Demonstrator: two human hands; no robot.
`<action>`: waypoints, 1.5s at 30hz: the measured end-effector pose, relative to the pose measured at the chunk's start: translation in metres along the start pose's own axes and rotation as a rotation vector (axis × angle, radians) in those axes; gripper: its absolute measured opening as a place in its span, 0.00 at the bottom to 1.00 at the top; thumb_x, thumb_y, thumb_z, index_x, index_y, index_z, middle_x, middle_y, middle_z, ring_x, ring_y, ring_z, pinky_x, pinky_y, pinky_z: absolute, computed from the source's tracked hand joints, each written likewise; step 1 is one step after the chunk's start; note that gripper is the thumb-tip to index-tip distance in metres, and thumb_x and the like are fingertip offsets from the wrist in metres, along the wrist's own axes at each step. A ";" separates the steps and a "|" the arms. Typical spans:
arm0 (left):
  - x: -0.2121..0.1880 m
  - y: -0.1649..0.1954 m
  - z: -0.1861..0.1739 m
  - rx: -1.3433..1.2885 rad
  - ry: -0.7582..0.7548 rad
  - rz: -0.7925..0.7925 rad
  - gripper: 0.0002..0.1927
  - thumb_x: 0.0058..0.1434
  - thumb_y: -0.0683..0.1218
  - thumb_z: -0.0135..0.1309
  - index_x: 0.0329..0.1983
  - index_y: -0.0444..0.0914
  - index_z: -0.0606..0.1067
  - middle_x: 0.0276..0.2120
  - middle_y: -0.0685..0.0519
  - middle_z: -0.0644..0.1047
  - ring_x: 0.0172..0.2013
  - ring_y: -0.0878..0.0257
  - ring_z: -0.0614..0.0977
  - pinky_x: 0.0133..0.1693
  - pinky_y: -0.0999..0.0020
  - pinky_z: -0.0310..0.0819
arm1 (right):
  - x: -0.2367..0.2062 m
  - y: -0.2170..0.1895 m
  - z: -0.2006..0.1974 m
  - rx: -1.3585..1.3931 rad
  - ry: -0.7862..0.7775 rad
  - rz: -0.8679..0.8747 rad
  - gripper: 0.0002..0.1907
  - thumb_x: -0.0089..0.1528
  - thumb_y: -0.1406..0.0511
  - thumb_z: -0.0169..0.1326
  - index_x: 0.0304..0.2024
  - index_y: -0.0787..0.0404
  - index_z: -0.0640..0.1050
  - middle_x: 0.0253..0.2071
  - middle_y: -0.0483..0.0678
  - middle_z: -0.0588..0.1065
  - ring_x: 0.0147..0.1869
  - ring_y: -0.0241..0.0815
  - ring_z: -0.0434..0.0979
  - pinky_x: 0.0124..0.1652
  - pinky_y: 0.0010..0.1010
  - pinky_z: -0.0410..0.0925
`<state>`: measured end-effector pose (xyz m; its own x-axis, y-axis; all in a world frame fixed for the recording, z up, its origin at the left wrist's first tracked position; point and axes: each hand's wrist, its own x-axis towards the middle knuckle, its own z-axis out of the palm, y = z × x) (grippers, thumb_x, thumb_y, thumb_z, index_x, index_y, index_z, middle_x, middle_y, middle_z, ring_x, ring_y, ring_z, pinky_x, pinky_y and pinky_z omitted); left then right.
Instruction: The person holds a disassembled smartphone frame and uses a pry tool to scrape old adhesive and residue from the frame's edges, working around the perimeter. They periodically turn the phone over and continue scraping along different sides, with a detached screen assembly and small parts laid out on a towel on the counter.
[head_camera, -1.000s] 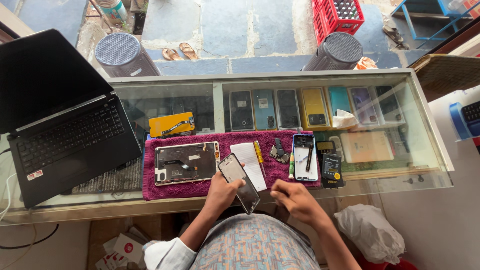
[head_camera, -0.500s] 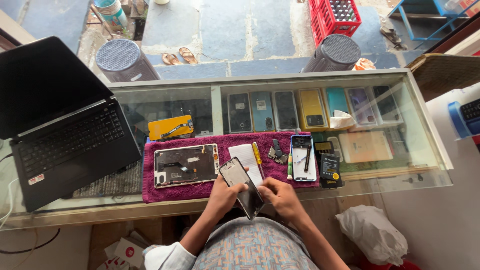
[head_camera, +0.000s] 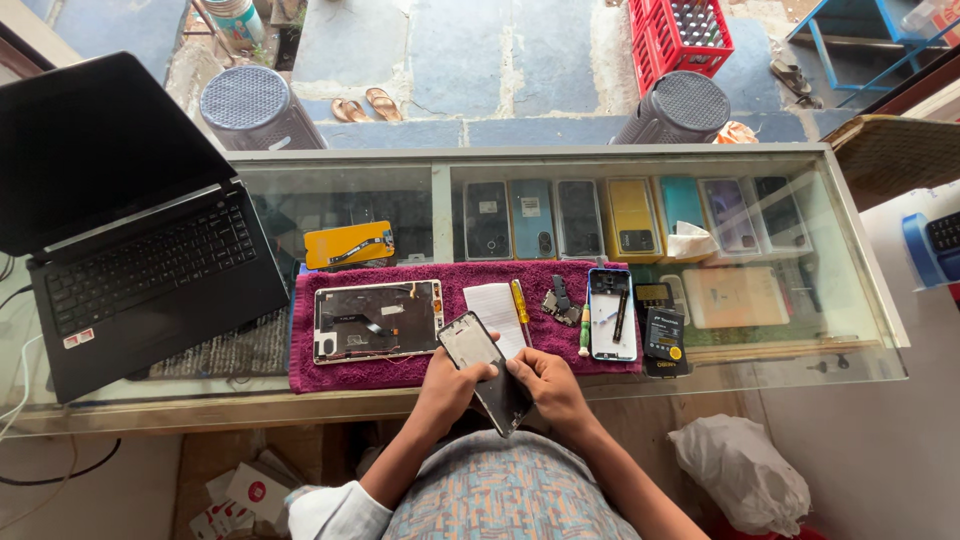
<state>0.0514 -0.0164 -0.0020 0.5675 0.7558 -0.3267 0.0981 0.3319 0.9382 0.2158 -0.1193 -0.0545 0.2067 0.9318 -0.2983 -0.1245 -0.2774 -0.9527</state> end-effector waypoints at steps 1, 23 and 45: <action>0.000 0.000 0.001 -0.025 0.006 -0.027 0.24 0.49 0.35 0.56 0.52 0.32 0.79 0.36 0.51 0.83 0.36 0.65 0.82 0.40 0.71 0.77 | 0.001 0.000 0.002 -0.033 0.035 -0.006 0.16 0.70 0.63 0.51 0.31 0.66 0.76 0.24 0.37 0.71 0.27 0.25 0.65 0.27 0.22 0.61; 0.007 -0.003 0.003 -0.001 0.007 -0.034 0.24 0.48 0.35 0.57 0.51 0.32 0.79 0.37 0.50 0.84 0.37 0.64 0.84 0.42 0.71 0.78 | -0.004 -0.008 -0.010 0.044 -0.070 -0.003 0.13 0.69 0.63 0.50 0.33 0.64 0.77 0.25 0.36 0.72 0.29 0.24 0.65 0.29 0.21 0.62; 0.010 -0.008 0.003 0.063 -0.031 0.001 0.22 0.47 0.35 0.57 0.49 0.29 0.79 0.38 0.49 0.84 0.39 0.62 0.85 0.44 0.69 0.79 | 0.001 -0.004 0.008 -0.025 0.078 -0.035 0.21 0.71 0.60 0.50 0.29 0.68 0.78 0.21 0.37 0.71 0.25 0.25 0.64 0.24 0.23 0.60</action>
<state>0.0587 -0.0135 -0.0124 0.5925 0.7381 -0.3227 0.1479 0.2942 0.9442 0.2086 -0.1153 -0.0508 0.2857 0.9202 -0.2676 -0.0915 -0.2518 -0.9635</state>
